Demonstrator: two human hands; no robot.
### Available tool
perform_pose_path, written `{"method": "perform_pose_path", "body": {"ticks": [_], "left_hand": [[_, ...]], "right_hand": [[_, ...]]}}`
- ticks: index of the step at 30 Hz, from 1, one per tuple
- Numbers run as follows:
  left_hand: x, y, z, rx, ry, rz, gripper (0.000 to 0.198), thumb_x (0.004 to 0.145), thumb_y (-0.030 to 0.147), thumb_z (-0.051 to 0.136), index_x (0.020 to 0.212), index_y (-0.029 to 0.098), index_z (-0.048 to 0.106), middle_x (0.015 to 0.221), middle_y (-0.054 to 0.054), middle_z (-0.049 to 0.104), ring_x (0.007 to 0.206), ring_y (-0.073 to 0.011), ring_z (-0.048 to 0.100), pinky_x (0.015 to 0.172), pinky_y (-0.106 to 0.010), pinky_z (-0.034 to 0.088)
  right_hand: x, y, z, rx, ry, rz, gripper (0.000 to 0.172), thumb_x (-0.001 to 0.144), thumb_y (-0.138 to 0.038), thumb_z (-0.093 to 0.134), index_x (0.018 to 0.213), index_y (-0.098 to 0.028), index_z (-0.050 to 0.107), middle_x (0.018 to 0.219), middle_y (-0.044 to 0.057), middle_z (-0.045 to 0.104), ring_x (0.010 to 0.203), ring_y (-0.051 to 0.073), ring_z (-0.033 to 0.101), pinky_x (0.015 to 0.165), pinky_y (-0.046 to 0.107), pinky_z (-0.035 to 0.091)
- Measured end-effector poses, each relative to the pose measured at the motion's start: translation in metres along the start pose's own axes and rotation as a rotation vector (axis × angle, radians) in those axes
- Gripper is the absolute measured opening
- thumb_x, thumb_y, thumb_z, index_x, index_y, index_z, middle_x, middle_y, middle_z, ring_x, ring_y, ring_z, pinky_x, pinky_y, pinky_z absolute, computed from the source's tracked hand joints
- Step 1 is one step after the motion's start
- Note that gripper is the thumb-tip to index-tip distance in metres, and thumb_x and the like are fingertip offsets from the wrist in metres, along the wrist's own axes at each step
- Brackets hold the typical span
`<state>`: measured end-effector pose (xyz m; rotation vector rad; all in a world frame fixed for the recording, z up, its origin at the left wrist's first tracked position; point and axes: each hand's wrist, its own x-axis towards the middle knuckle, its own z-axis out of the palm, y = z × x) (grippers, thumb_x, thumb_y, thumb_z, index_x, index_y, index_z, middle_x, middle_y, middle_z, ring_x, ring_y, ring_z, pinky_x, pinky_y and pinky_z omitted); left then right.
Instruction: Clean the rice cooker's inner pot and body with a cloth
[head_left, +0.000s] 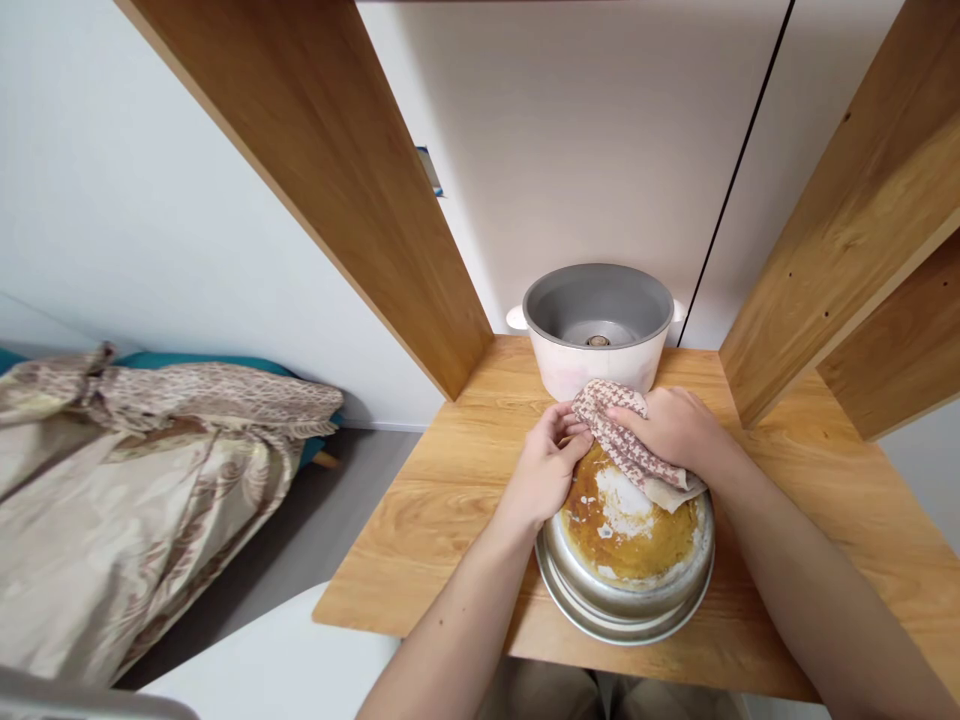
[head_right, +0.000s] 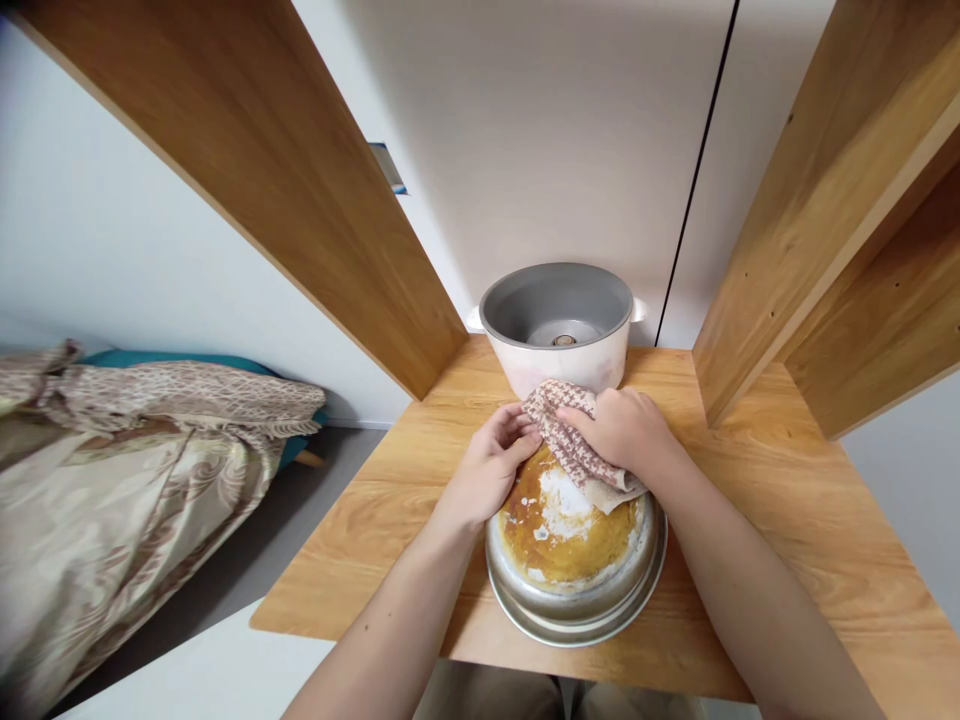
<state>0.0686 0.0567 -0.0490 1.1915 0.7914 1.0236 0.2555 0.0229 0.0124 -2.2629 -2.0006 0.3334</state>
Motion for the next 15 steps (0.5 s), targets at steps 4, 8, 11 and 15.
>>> {"method": "perform_pose_path", "body": {"ticks": [4,8,11,15], "left_hand": [[-0.001,0.001,0.0,0.018,-0.008,-0.005,0.045,0.071,0.035,0.086,0.106,0.019,0.065,0.103,-0.004,0.073,0.097,-0.0183,0.065,0.094,-0.033,0.049],[-0.002,0.002,0.0,0.02,-0.011,-0.006,0.043,0.071,0.034,0.085,0.106,0.018,0.065,0.101,-0.004,0.073,0.096,-0.0183,0.065,0.094,-0.033,0.049],[-0.001,0.002,0.0,0.017,-0.002,-0.009,0.045,0.07,0.032,0.086,0.107,0.018,0.065,0.1,-0.004,0.072,0.092,-0.017,0.064,0.092,-0.033,0.05],[0.0,0.001,0.001,0.01,0.003,-0.003,0.046,0.068,0.033,0.087,0.105,0.019,0.065,0.099,-0.004,0.072,0.092,-0.0173,0.064,0.092,-0.033,0.05]], "right_hand": [[0.003,0.008,0.002,0.159,-0.106,-0.099,0.069,0.101,-0.071,0.036,0.094,-0.018,0.079,0.097,0.016,0.08,0.098,0.027,0.073,0.077,0.029,0.046],[0.004,0.006,0.001,0.077,-0.064,-0.058,0.071,0.1,-0.073,0.037,0.096,-0.016,0.08,0.099,0.017,0.079,0.101,0.029,0.072,0.082,0.032,0.046],[0.001,0.0,0.002,-0.03,-0.009,0.003,0.074,0.099,-0.074,0.036,0.104,-0.015,0.08,0.103,0.02,0.078,0.106,0.031,0.071,0.09,0.034,0.045],[-0.001,-0.002,0.003,-0.036,-0.008,0.038,0.078,0.099,-0.076,0.033,0.107,-0.013,0.078,0.104,0.022,0.077,0.106,0.032,0.07,0.091,0.036,0.046]]}}
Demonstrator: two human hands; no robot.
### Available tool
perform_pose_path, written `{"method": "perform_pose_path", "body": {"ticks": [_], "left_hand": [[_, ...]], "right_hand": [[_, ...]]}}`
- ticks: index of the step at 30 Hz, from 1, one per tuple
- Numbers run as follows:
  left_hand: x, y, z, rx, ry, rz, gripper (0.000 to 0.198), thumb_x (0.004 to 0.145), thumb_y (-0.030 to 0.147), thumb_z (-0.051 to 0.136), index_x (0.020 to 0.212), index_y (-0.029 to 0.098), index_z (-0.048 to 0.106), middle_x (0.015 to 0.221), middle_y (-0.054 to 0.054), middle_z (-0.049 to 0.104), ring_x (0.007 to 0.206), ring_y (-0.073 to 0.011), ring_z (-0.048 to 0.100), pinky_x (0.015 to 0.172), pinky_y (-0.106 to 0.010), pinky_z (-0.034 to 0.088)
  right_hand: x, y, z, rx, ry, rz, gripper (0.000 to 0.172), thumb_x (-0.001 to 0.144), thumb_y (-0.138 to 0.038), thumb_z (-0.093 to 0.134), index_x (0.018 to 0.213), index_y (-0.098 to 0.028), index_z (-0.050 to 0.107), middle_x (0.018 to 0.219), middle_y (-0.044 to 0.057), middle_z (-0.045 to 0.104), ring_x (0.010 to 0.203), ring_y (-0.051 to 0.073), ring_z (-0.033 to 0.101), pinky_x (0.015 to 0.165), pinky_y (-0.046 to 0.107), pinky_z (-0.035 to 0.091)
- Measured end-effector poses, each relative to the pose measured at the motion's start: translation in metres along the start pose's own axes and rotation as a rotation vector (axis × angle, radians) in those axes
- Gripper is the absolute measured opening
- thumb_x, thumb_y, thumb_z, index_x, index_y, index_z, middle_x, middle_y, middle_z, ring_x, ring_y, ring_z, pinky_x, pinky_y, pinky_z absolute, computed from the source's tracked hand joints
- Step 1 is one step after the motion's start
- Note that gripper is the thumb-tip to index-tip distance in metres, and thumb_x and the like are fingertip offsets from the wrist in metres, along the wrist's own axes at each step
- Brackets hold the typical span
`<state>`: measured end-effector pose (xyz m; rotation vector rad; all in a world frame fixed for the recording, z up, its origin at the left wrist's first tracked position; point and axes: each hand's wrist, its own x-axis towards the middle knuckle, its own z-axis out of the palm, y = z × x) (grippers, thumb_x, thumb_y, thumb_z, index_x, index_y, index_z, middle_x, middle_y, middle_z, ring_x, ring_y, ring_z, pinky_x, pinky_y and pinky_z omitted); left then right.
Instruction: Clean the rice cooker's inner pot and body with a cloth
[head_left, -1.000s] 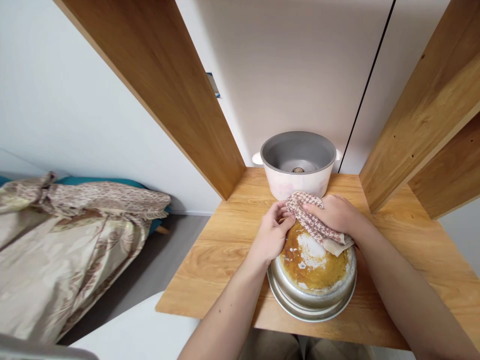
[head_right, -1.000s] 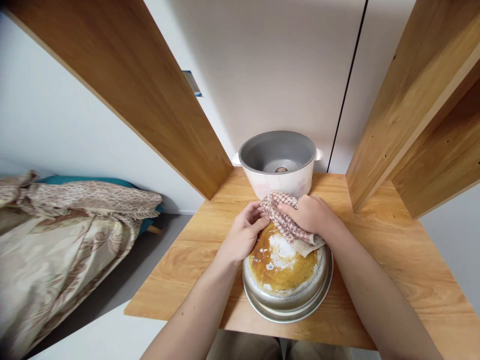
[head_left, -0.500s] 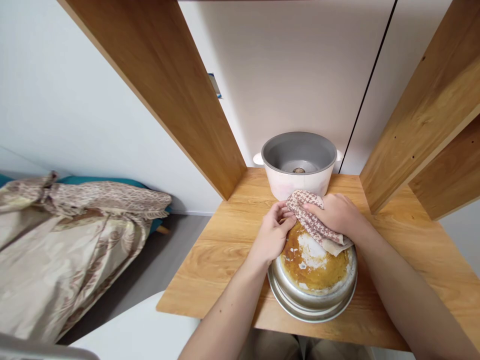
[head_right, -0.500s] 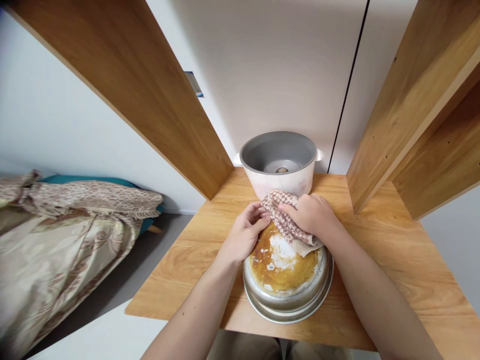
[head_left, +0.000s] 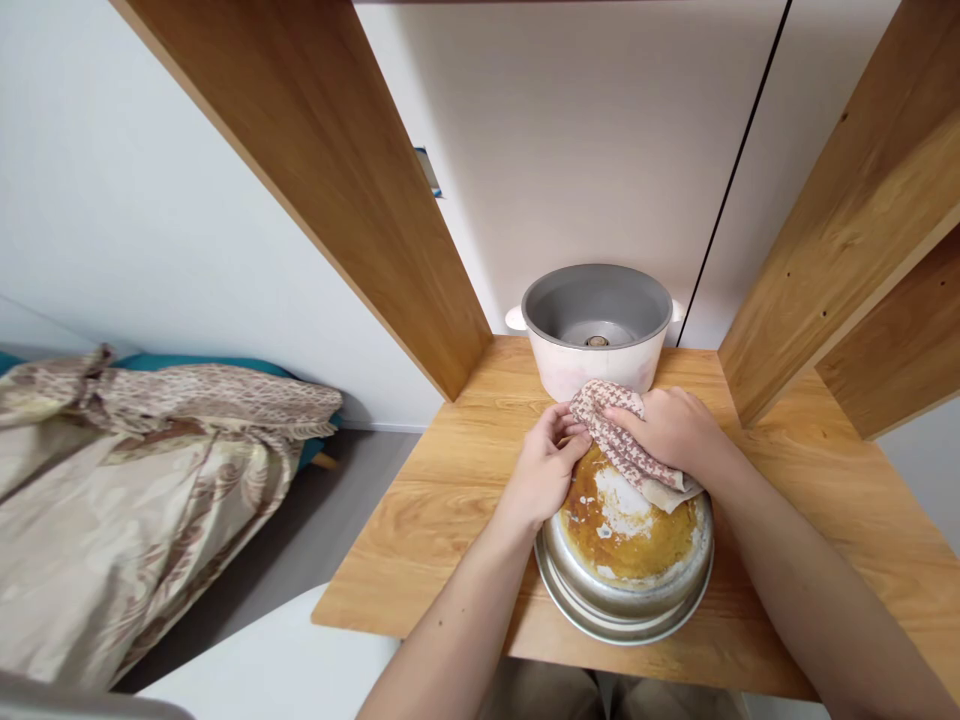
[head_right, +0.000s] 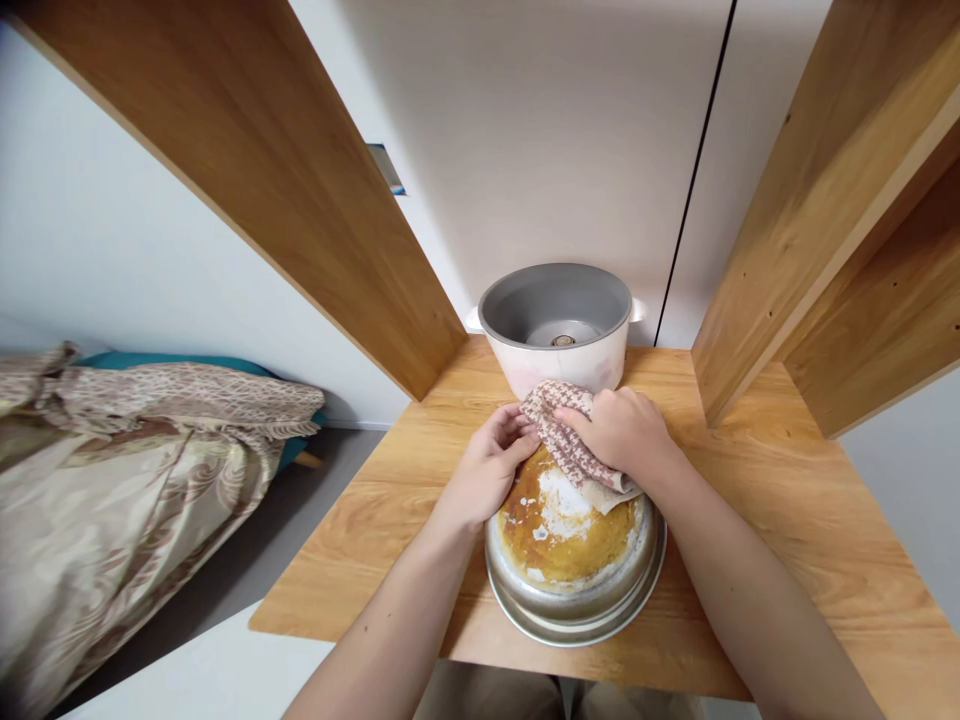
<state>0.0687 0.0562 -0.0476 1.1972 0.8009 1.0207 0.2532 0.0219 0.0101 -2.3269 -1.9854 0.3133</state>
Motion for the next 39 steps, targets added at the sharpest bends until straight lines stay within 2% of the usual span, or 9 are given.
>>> {"method": "perform_pose_path", "body": {"ticks": [6,10,14,16,22,31,39], "left_hand": [[-0.001,0.0,0.001,0.004,-0.017,0.002,0.044,0.071,0.036,0.085,0.107,0.019,0.064,0.105,-0.005,0.073,0.097,-0.0198,0.066,0.096,-0.035,0.049],[-0.001,0.001,0.0,0.007,-0.015,-0.006,0.045,0.071,0.035,0.086,0.107,0.018,0.064,0.102,-0.004,0.072,0.095,-0.0184,0.065,0.094,-0.034,0.049],[-0.001,0.002,0.0,0.004,-0.006,-0.007,0.044,0.069,0.034,0.087,0.104,0.019,0.065,0.099,-0.004,0.071,0.092,-0.0172,0.064,0.092,-0.033,0.049],[-0.001,0.002,0.001,0.0,-0.006,-0.006,0.043,0.069,0.034,0.087,0.103,0.019,0.065,0.099,-0.004,0.071,0.093,-0.017,0.063,0.093,-0.033,0.049],[-0.001,0.0,0.0,0.01,0.0,-0.007,0.045,0.068,0.034,0.087,0.104,0.019,0.065,0.1,-0.004,0.071,0.093,-0.0176,0.063,0.092,-0.032,0.048],[-0.001,0.002,0.002,-0.002,0.013,-0.014,0.045,0.066,0.034,0.089,0.102,0.019,0.065,0.097,-0.003,0.07,0.091,-0.016,0.063,0.092,-0.032,0.049],[-0.001,-0.002,-0.001,0.011,-0.005,-0.018,0.046,0.07,0.035,0.087,0.107,0.019,0.064,0.103,-0.004,0.071,0.096,-0.0182,0.064,0.095,-0.034,0.048]], "right_hand": [[0.005,0.011,-0.001,0.22,-0.116,-0.148,0.066,0.1,-0.071,0.039,0.095,-0.019,0.079,0.099,0.014,0.08,0.097,0.027,0.073,0.079,0.03,0.046],[0.004,0.007,-0.001,0.102,-0.048,-0.085,0.07,0.099,-0.073,0.039,0.095,-0.016,0.08,0.099,0.018,0.079,0.1,0.03,0.072,0.083,0.033,0.046],[0.0,-0.001,-0.001,-0.003,0.018,0.017,0.076,0.099,-0.075,0.036,0.107,-0.013,0.079,0.105,0.022,0.077,0.107,0.033,0.071,0.09,0.037,0.047],[-0.001,-0.003,-0.001,-0.007,0.02,0.032,0.076,0.1,-0.074,0.034,0.109,-0.012,0.078,0.106,0.023,0.077,0.107,0.033,0.07,0.092,0.038,0.046],[0.0,0.003,-0.003,0.109,-0.071,-0.07,0.073,0.101,-0.073,0.033,0.096,-0.017,0.079,0.102,0.019,0.079,0.105,0.031,0.072,0.088,0.035,0.047],[-0.004,-0.007,0.0,0.007,0.042,0.109,0.078,0.099,-0.074,0.035,0.111,-0.009,0.078,0.107,0.026,0.076,0.107,0.035,0.071,0.09,0.04,0.048],[0.005,0.01,-0.002,0.167,-0.132,-0.08,0.074,0.1,-0.075,0.032,0.099,-0.019,0.08,0.103,0.017,0.079,0.105,0.03,0.072,0.086,0.033,0.048]]}}
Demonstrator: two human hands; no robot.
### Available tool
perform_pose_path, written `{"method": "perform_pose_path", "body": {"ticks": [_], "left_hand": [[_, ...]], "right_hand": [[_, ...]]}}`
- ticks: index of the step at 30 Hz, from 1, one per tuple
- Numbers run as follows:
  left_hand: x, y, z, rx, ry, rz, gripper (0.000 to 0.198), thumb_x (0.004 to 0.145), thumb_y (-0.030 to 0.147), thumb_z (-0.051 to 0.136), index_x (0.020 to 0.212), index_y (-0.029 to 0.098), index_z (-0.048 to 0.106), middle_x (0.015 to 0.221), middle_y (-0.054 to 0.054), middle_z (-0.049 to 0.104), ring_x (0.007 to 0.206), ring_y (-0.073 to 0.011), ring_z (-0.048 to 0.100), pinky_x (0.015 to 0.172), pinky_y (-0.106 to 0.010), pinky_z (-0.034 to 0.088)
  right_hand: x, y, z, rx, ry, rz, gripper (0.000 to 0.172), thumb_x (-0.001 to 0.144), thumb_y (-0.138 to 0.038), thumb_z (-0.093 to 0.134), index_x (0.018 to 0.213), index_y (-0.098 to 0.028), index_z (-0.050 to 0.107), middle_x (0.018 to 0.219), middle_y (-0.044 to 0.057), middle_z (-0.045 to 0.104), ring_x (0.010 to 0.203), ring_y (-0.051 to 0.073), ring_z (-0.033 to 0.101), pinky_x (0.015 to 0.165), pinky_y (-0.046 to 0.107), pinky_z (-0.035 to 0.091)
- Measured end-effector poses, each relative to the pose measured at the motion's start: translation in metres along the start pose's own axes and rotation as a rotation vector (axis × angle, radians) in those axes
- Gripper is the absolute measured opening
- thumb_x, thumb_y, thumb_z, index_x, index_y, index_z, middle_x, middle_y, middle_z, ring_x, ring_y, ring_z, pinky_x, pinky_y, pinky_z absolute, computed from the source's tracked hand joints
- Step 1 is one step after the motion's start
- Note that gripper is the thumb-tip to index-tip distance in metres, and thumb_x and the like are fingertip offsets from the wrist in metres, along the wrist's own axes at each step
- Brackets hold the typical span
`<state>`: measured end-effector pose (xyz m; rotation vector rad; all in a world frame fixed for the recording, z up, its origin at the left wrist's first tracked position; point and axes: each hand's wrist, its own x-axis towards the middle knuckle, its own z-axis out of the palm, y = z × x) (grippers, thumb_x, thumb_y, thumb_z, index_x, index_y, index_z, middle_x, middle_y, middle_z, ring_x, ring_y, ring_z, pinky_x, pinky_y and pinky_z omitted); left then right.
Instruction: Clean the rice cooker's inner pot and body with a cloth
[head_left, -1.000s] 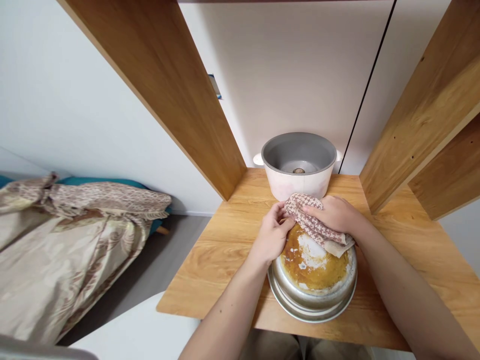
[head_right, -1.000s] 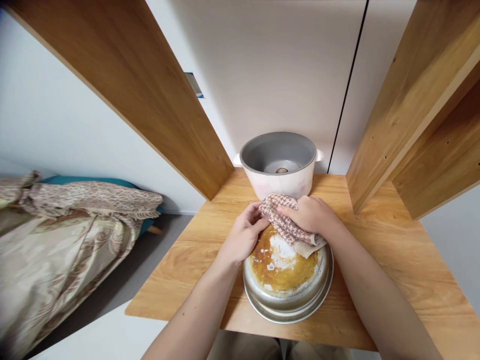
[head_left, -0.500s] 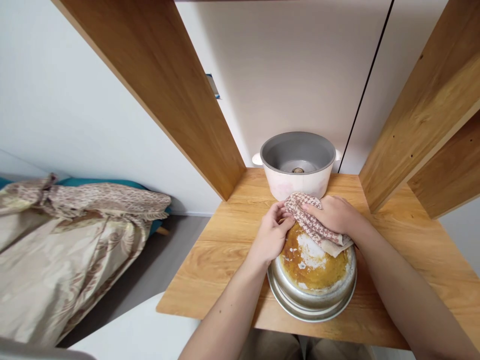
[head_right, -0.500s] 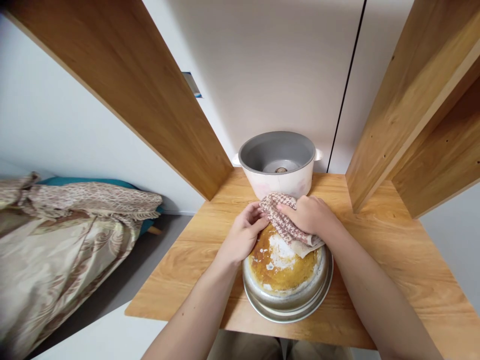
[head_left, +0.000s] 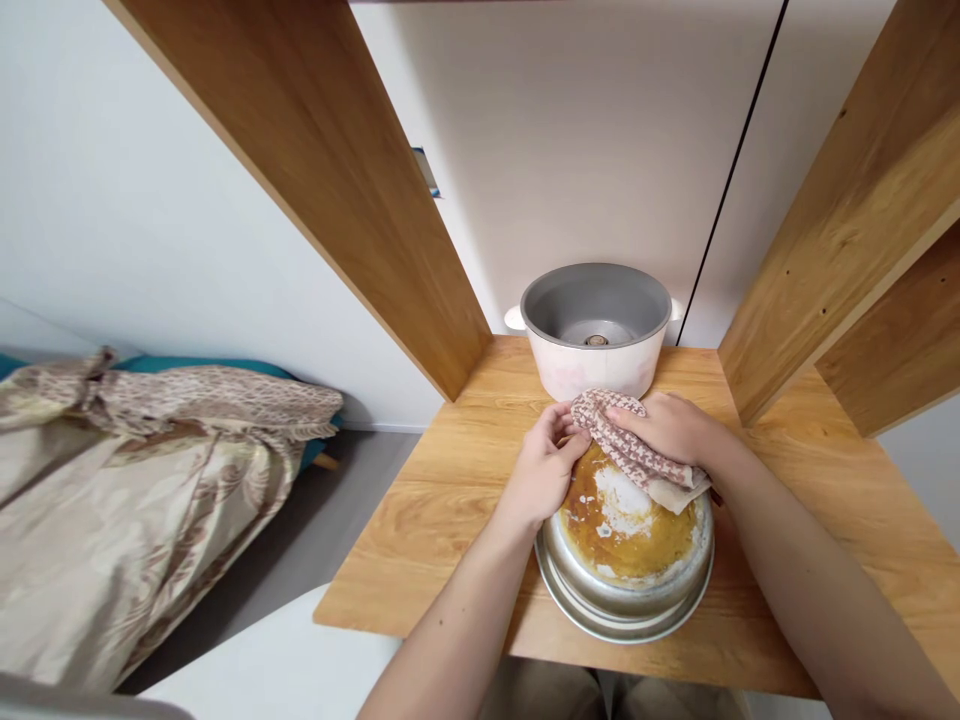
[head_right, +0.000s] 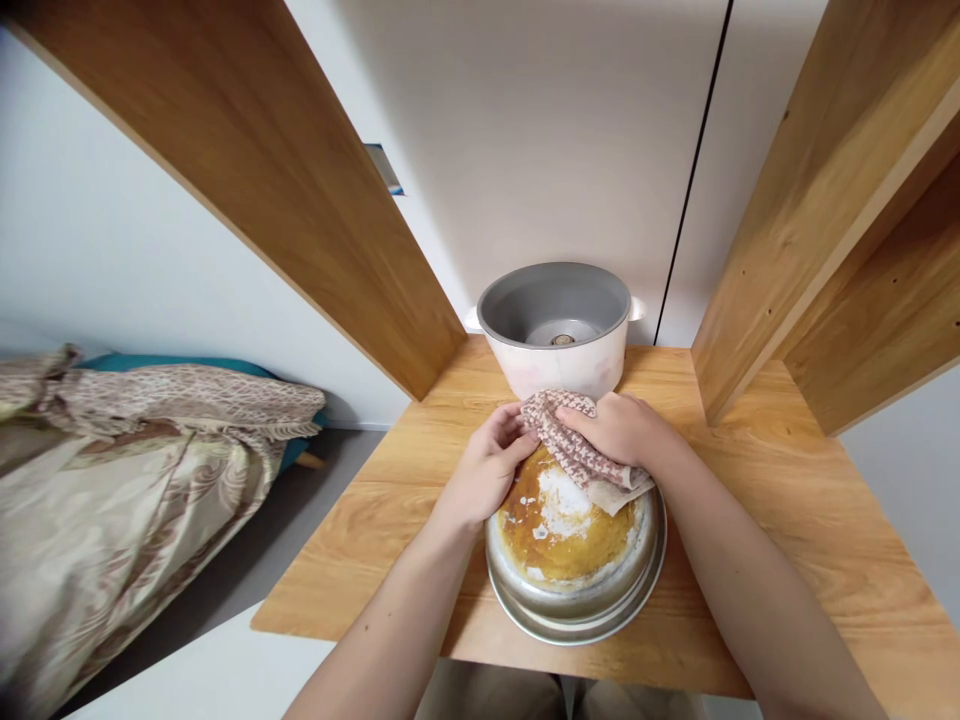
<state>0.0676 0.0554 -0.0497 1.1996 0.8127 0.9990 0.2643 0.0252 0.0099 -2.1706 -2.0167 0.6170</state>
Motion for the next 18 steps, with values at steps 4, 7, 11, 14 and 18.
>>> {"method": "perform_pose_path", "body": {"ticks": [4,7,11,14,18], "left_hand": [[0.001,0.001,0.0,0.001,-0.002,0.012,0.044,0.07,0.034,0.086,0.106,0.019,0.065,0.1,-0.004,0.071,0.093,-0.0177,0.064,0.093,-0.033,0.048],[0.001,0.003,0.001,-0.005,0.004,0.012,0.043,0.069,0.032,0.087,0.103,0.019,0.065,0.098,-0.003,0.071,0.091,-0.0168,0.063,0.092,-0.032,0.049],[0.001,0.004,0.002,-0.011,0.008,0.009,0.043,0.068,0.032,0.087,0.102,0.019,0.065,0.098,-0.003,0.07,0.092,-0.0166,0.063,0.092,-0.033,0.049],[0.001,0.003,0.001,-0.009,0.01,0.005,0.044,0.068,0.033,0.088,0.103,0.019,0.065,0.098,-0.003,0.07,0.092,-0.0167,0.063,0.092,-0.032,0.048],[0.0,0.002,0.0,-0.015,0.001,-0.007,0.046,0.07,0.034,0.087,0.107,0.019,0.064,0.103,-0.005,0.071,0.095,-0.0179,0.064,0.093,-0.033,0.048]], "right_hand": [[-0.002,-0.004,0.001,-0.086,0.066,0.049,0.075,0.099,-0.076,0.033,0.099,-0.018,0.08,0.104,0.019,0.079,0.106,0.032,0.072,0.089,0.036,0.048],[-0.005,-0.012,0.003,-0.145,0.139,0.122,0.076,0.099,-0.074,0.035,0.106,-0.013,0.08,0.107,0.023,0.077,0.108,0.034,0.071,0.091,0.039,0.047],[-0.005,-0.012,0.004,-0.125,0.147,0.132,0.076,0.1,-0.072,0.034,0.109,-0.011,0.079,0.108,0.025,0.077,0.108,0.035,0.071,0.09,0.04,0.048],[-0.002,-0.003,0.003,-0.04,0.057,0.042,0.075,0.1,-0.073,0.031,0.101,-0.016,0.08,0.106,0.021,0.078,0.105,0.032,0.072,0.086,0.036,0.048],[0.003,0.006,0.001,0.041,-0.012,-0.021,0.073,0.1,-0.075,0.032,0.096,-0.019,0.079,0.102,0.016,0.079,0.103,0.029,0.073,0.082,0.031,0.048]]}}
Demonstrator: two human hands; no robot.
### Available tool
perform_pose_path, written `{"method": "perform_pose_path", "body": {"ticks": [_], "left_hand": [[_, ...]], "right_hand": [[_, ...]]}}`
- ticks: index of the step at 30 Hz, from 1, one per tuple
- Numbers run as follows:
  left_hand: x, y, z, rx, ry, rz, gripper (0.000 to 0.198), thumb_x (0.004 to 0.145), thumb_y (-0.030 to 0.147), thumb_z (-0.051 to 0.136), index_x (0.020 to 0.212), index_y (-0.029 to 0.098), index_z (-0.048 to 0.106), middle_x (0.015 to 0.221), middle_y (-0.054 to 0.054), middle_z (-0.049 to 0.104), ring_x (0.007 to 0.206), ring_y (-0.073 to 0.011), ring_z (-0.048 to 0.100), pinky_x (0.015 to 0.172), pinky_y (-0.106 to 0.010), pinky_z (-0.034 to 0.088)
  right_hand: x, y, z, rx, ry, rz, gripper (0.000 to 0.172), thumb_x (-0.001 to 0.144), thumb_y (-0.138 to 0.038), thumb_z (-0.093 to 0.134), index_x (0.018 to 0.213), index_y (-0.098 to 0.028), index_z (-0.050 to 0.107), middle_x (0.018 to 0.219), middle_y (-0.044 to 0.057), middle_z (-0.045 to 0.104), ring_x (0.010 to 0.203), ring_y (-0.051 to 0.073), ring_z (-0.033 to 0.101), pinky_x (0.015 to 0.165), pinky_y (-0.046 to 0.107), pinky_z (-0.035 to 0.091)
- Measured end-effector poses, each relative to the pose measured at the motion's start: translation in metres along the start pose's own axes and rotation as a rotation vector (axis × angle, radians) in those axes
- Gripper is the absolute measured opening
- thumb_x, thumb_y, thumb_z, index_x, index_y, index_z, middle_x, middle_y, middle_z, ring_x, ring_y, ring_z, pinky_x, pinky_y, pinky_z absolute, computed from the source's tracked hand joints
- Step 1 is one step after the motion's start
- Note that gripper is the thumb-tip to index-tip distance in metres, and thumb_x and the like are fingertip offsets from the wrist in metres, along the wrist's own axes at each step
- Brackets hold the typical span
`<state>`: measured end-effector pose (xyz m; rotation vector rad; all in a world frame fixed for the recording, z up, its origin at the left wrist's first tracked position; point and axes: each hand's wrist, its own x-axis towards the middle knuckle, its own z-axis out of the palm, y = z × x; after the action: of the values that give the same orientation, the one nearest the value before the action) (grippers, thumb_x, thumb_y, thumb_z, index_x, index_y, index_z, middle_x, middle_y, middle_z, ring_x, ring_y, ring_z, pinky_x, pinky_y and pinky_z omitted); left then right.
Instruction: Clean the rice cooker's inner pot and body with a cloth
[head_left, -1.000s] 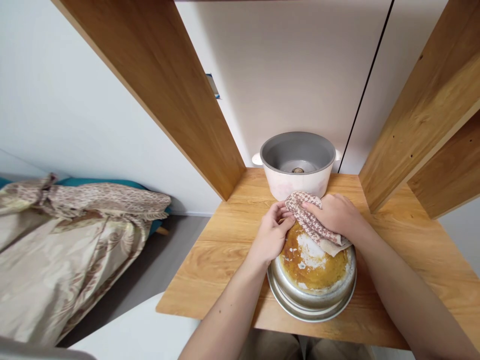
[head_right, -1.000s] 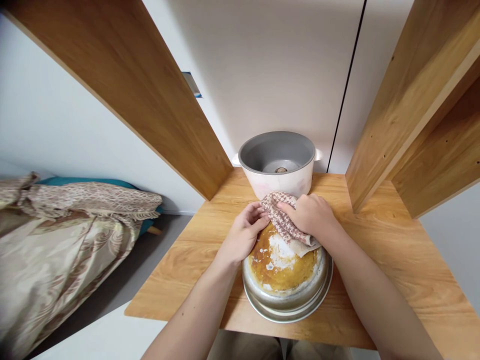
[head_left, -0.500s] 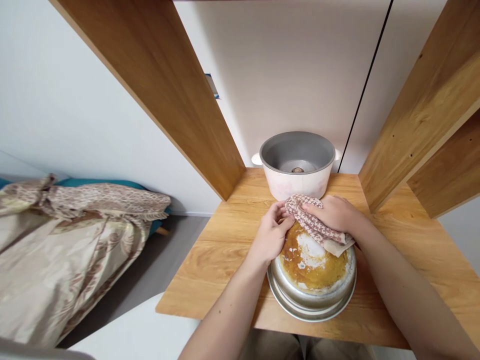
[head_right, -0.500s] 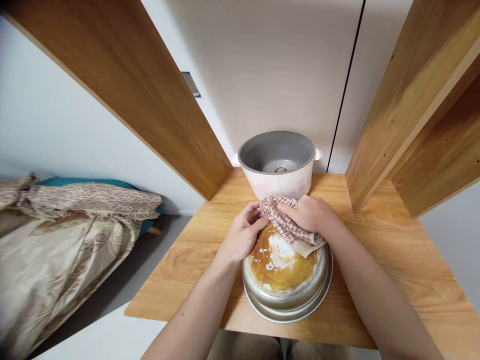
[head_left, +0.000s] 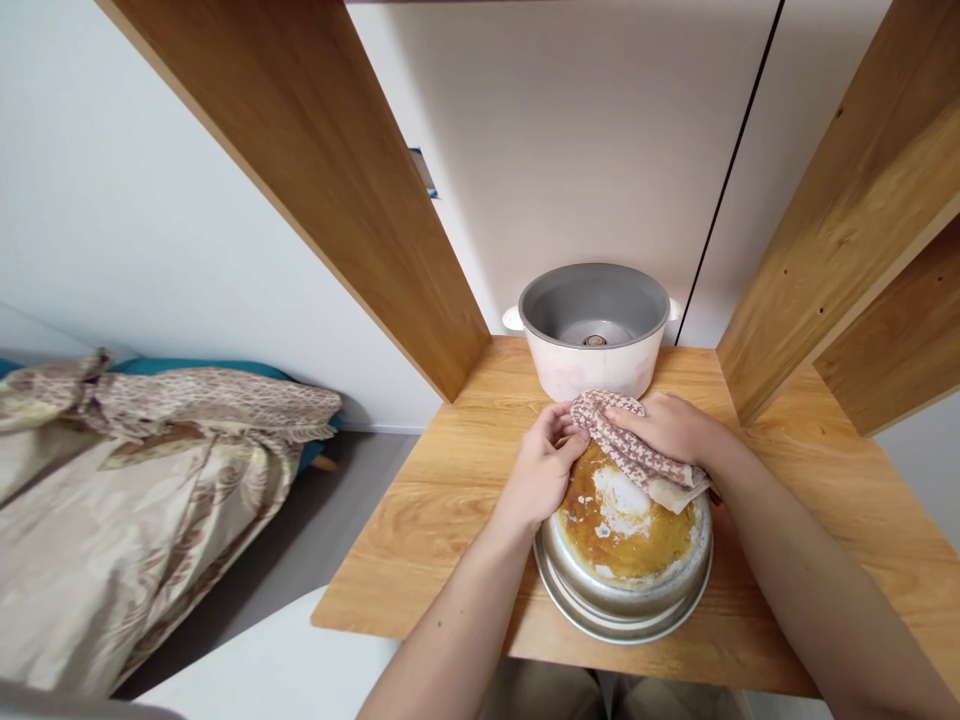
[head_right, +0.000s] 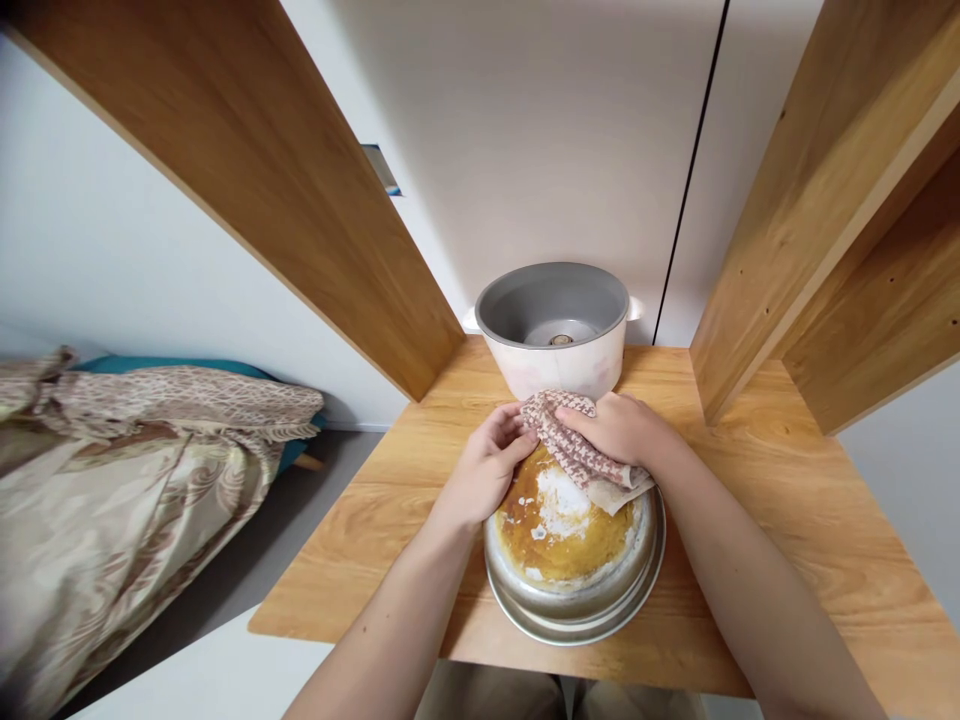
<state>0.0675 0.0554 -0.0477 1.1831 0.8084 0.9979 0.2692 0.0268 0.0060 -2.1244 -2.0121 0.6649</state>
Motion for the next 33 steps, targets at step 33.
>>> {"method": "perform_pose_path", "body": {"ticks": [33], "left_hand": [[0.001,-0.003,-0.001,0.009,-0.007,0.012,0.047,0.071,0.036,0.086,0.108,0.018,0.064,0.102,-0.004,0.07,0.095,-0.0171,0.063,0.093,-0.033,0.048]], "right_hand": [[-0.004,-0.007,0.0,-0.035,0.034,0.008,0.072,0.1,-0.073,0.034,0.095,-0.018,0.08,0.099,0.016,0.079,0.101,0.029,0.073,0.081,0.031,0.047]]}}
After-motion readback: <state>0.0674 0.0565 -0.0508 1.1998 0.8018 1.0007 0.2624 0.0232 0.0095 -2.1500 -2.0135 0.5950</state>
